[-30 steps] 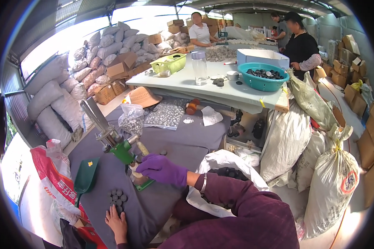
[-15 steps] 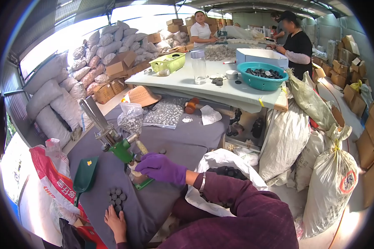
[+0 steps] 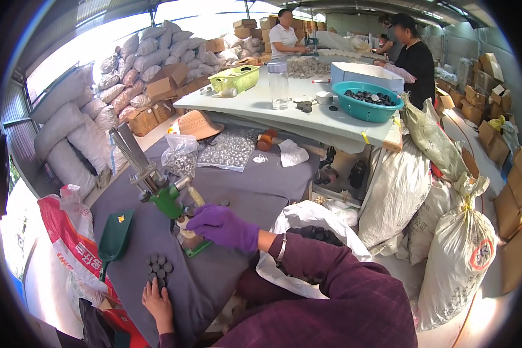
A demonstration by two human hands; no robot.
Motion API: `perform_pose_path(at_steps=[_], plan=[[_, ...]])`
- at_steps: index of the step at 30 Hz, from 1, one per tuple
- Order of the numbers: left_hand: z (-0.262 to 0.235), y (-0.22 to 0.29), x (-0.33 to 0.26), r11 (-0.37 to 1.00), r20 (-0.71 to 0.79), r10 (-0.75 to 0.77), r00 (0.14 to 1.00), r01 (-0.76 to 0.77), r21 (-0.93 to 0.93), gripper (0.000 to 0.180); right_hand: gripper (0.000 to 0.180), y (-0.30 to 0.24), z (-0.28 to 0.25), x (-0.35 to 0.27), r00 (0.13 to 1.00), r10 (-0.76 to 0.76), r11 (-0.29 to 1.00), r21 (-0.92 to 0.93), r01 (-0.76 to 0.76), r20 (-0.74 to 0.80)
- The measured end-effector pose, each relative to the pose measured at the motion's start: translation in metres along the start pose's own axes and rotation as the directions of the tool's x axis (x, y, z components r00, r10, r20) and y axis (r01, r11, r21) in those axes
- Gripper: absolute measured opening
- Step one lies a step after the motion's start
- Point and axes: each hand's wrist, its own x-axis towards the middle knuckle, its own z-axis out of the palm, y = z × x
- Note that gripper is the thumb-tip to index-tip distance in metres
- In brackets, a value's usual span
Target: The person operates a manual hand press to process small circular rubber or plastic components, using a plastic scoop to transfer the components from bags to the press.
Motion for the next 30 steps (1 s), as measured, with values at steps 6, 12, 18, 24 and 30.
perform_pose_path(at_steps=[6,12,18,24,30], plan=[[-0.022,0.0,-0.007,1.0,0.023,-0.007,1.0,0.007,-0.004,0.039,0.021,0.012,0.008,0.007,0.969,-0.228,0.971,-0.048,0.233,0.096],[-0.011,0.025,0.012,0.981,-0.096,0.007,0.995,-0.025,-0.19,0.038,0.036,0.008,-0.023,-0.019,0.969,0.22,0.971,-0.074,-0.229,-0.113],[-0.018,-0.012,-0.006,0.975,-0.056,-0.134,0.989,0.122,-0.187,0.041,0.035,0.014,0.011,0.0,0.983,0.183,0.979,-0.083,-0.185,-0.032],[-0.008,0.0,-0.011,0.98,-0.081,-0.098,0.992,0.082,-0.18,0.036,0.034,-0.004,0.009,-0.001,0.974,0.225,0.961,-0.167,-0.22,0.012],[-0.005,0.001,-0.01,0.97,-0.099,-0.118,0.988,0.093,-0.223,0.035,0.035,0.007,-0.008,-0.004,0.975,0.185,0.97,-0.182,-0.161,0.126]])
